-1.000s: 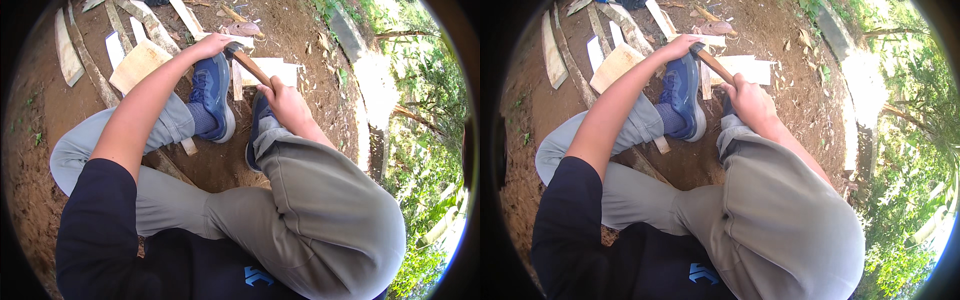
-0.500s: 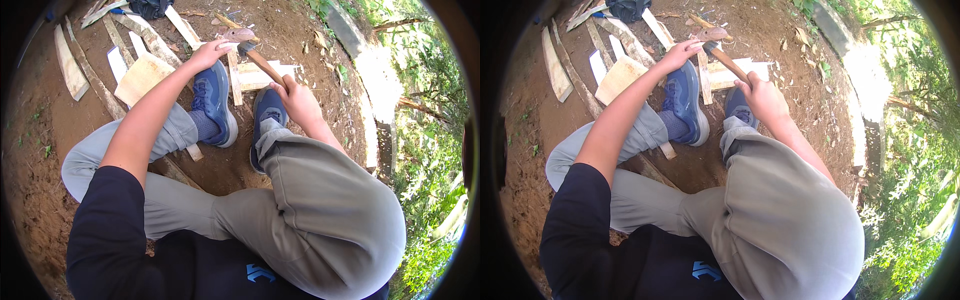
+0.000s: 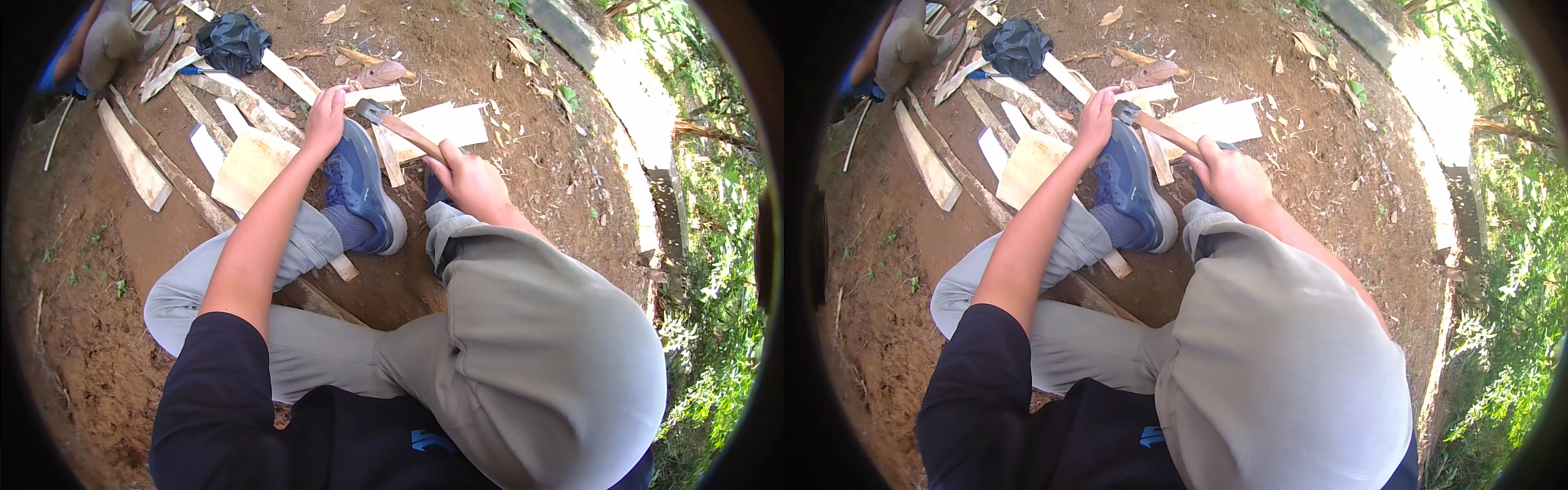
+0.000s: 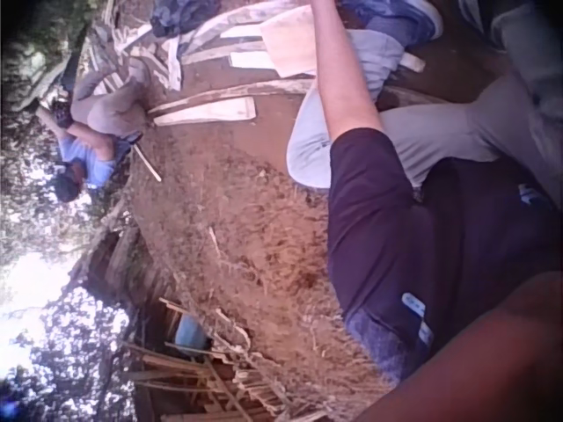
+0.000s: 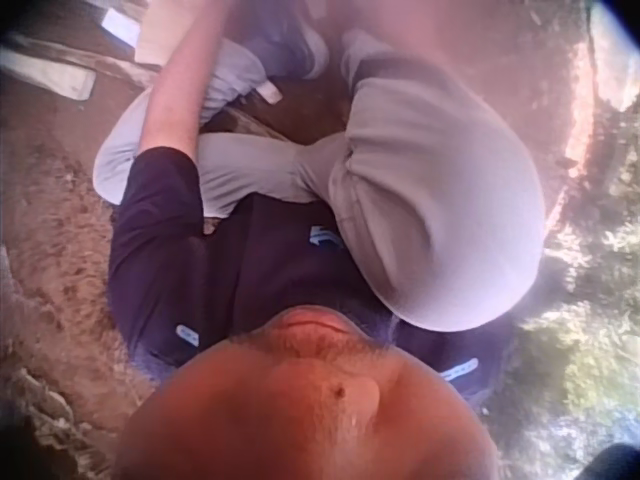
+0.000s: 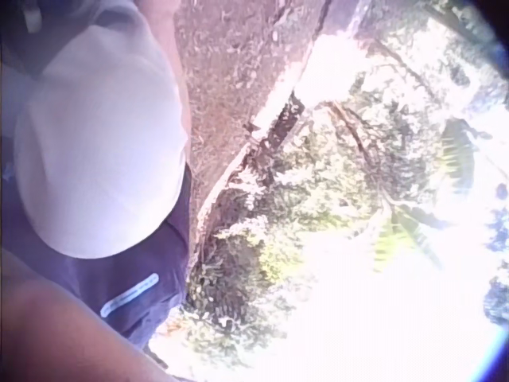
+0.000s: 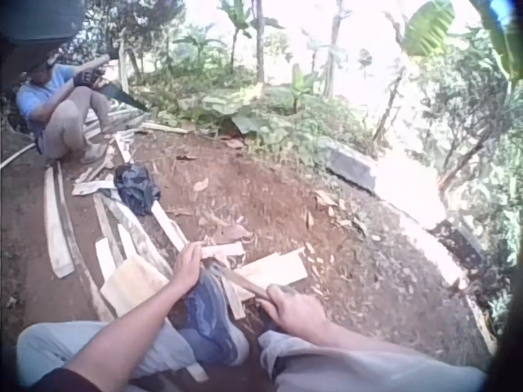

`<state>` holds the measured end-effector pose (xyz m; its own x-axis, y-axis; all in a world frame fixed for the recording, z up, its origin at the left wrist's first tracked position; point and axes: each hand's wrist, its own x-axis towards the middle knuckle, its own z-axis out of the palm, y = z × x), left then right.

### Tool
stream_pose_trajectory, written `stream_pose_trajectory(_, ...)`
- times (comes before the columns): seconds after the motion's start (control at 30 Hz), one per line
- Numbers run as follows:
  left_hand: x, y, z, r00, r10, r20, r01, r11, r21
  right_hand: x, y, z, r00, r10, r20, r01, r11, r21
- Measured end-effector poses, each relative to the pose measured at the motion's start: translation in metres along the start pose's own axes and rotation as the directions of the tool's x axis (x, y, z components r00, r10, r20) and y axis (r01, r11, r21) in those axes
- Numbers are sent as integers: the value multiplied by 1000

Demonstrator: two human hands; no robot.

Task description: The person assembles a small wooden frame by hammering nails into wood pieces and arranging them into a structure.

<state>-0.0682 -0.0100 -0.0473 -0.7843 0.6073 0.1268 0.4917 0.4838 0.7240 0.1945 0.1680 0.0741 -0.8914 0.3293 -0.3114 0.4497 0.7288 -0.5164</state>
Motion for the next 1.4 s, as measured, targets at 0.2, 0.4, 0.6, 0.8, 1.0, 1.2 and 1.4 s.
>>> stream_pose_trajectory(0.2,-6,12,-38,989,-143,-29,142,989,-27,10,2,-15,993,48,112,-41,997,-60)
stream_pose_trajectory(0.4,-38,46,-32,957,-281,75,289,947,-141,-4,12,-5,959,280,-38,-235,865,443)
stream_pose_trajectory(0.6,-69,97,-14,894,-411,181,381,907,177,-8,41,46,893,376,-247,-90,687,721)
stream_pose_trajectory(0.8,-77,110,15,895,-428,126,341,838,427,-3,43,58,921,305,-242,-24,665,747)
stream_pose_trajectory(1.0,-75,120,31,866,-492,84,417,806,420,-6,39,57,934,286,-216,-26,656,754)
stream_pose_trajectory(1.2,-69,107,34,830,-550,90,528,827,192,-7,42,53,915,305,-266,-6,668,745)
stream_pose_trajectory(1.4,-60,123,19,859,-493,137,477,869,131,-13,51,27,873,365,-323,-21,691,723)
